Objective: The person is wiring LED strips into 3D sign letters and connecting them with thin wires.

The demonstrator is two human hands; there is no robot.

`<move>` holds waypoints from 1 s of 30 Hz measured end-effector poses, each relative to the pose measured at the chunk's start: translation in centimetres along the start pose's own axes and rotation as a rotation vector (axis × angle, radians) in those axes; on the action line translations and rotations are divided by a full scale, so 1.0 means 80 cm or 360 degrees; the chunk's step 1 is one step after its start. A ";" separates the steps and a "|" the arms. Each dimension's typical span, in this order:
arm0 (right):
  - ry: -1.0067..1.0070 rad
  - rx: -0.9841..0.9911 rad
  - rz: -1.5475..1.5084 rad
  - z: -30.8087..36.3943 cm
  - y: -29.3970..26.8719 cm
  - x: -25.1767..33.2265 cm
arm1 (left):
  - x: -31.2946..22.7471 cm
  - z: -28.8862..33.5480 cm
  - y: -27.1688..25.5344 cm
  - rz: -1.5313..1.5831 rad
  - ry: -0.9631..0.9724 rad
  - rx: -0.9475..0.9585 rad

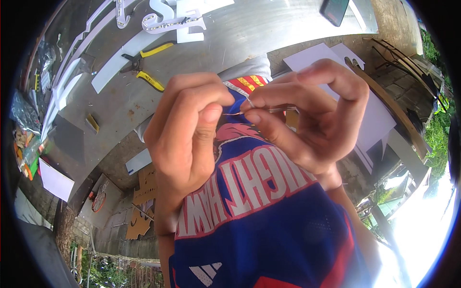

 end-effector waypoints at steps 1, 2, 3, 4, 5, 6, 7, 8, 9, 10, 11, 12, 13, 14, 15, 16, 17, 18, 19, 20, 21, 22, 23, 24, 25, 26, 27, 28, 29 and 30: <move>0.0025 -0.0006 0.0008 0.000 0.000 0.000 | 0.002 -0.001 -0.002 0.0019 0.0003 -0.0055; 0.0026 -0.0005 0.0005 0.000 0.000 -0.002 | 0.003 -0.001 -0.002 0.0034 0.0003 -0.0113; 0.0017 -0.0012 -0.0023 0.001 0.000 -0.004 | 0.008 0.000 0.001 0.0137 0.0041 -0.0183; 0.0008 -0.0020 -0.0050 0.001 -0.001 -0.006 | 0.009 0.000 0.000 0.0136 0.0041 -0.0183; 0.0009 -0.0020 -0.0051 0.001 -0.001 -0.005 | 0.009 -0.001 -0.002 0.0088 0.0133 -0.0140; 0.0070 -0.0025 -0.0073 0.000 -0.001 -0.004 | 0.009 -0.001 -0.003 0.0039 0.0226 -0.0096; 0.0131 -0.0030 -0.0094 0.000 -0.002 -0.004 | 0.008 -0.003 -0.002 0.0038 0.0226 -0.0095; 0.0131 -0.0029 -0.0093 0.000 -0.002 -0.003 | 0.007 -0.006 -0.001 0.0010 0.0307 -0.0081; 0.0173 -0.0044 -0.0130 0.000 -0.002 -0.004 | 0.006 -0.007 0.000 -0.0019 0.0389 -0.0066; 0.0216 -0.0058 -0.0167 0.000 -0.003 -0.004 | 0.006 -0.008 0.002 -0.0019 0.0388 -0.0066; 0.0216 -0.0057 -0.0172 -0.001 -0.003 -0.002 | 0.006 -0.007 0.003 -0.0113 0.0473 -0.0071; 0.0305 -0.0055 -0.0215 -0.002 -0.004 0.000 | 0.005 -0.008 0.004 -0.0208 0.0558 -0.0075; 0.0395 -0.0053 -0.0259 -0.003 -0.004 0.001 | 0.005 -0.010 0.006 -0.0215 0.0556 -0.0074; 0.0397 -0.0057 -0.0260 -0.003 -0.005 0.000 | 0.007 -0.011 0.009 -0.0233 0.0634 -0.0099; 0.0379 -0.0043 -0.0234 -0.002 -0.005 -0.001 | 0.008 -0.011 0.011 -0.0250 0.0712 -0.0123; 0.0361 -0.0029 -0.0208 -0.002 -0.004 -0.003 | 0.009 -0.009 0.013 -0.0250 0.0710 -0.0118; 0.0364 -0.0033 -0.0209 -0.001 -0.005 -0.005 | 0.009 -0.008 0.014 -0.0275 0.0713 -0.0148; 0.0260 -0.0053 -0.0188 0.000 -0.005 -0.008 | 0.009 -0.008 0.016 -0.0299 0.0714 -0.0179; 0.0156 -0.0073 -0.0166 0.000 -0.005 -0.010 | 0.005 -0.007 0.018 -0.0297 0.0712 -0.0173; 0.0160 -0.0072 -0.0169 -0.003 -0.008 -0.009 | -0.001 -0.004 0.018 -0.0282 0.0476 -0.0167; -0.0036 0.0097 -0.0018 -0.009 -0.013 -0.007 | -0.005 -0.003 0.016 -0.0266 0.0239 -0.0162; -0.0234 0.0267 0.0133 -0.014 -0.014 -0.008 | -0.008 -0.002 0.013 -0.0268 0.0235 -0.0160; -0.0626 -0.0291 -0.0057 0.005 0.008 -0.033 | -0.009 -0.003 0.014 -0.0211 0.0076 -0.0070; -0.0621 -0.0287 -0.0058 0.004 0.007 -0.033 | -0.008 -0.002 0.012 -0.0162 -0.0098 0.0003; -0.0654 -0.0246 -0.0015 0.003 0.005 -0.033 | -0.009 -0.002 0.011 -0.0161 -0.0103 0.0001; -0.0689 -0.0209 0.0031 0.002 0.003 -0.033 | -0.007 -0.002 0.010 -0.0075 -0.0181 0.0021; -0.0519 -0.0144 0.0025 0.005 -0.001 -0.030 | -0.005 -0.002 0.011 0.0010 -0.0257 0.0040; -0.0519 -0.0145 0.0027 0.004 -0.007 -0.026 | -0.004 -0.004 0.011 0.0012 -0.0256 0.0042; -0.0295 -0.0027 0.0055 -0.001 -0.013 -0.022 | -0.005 -0.005 0.011 0.0051 -0.0260 -0.0020; -0.0071 0.0091 0.0084 -0.007 -0.017 -0.018 | -0.005 -0.005 0.011 0.0090 -0.0263 -0.0083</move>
Point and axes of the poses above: each hand's wrist, its own z-axis away from the middle knuckle, its own y-axis out of the palm, x = y × z, the point moved 1 cm from there along -z, towards the middle knuckle, and after that the axes turned 10 degrees about -x, right-handed, at the moved point
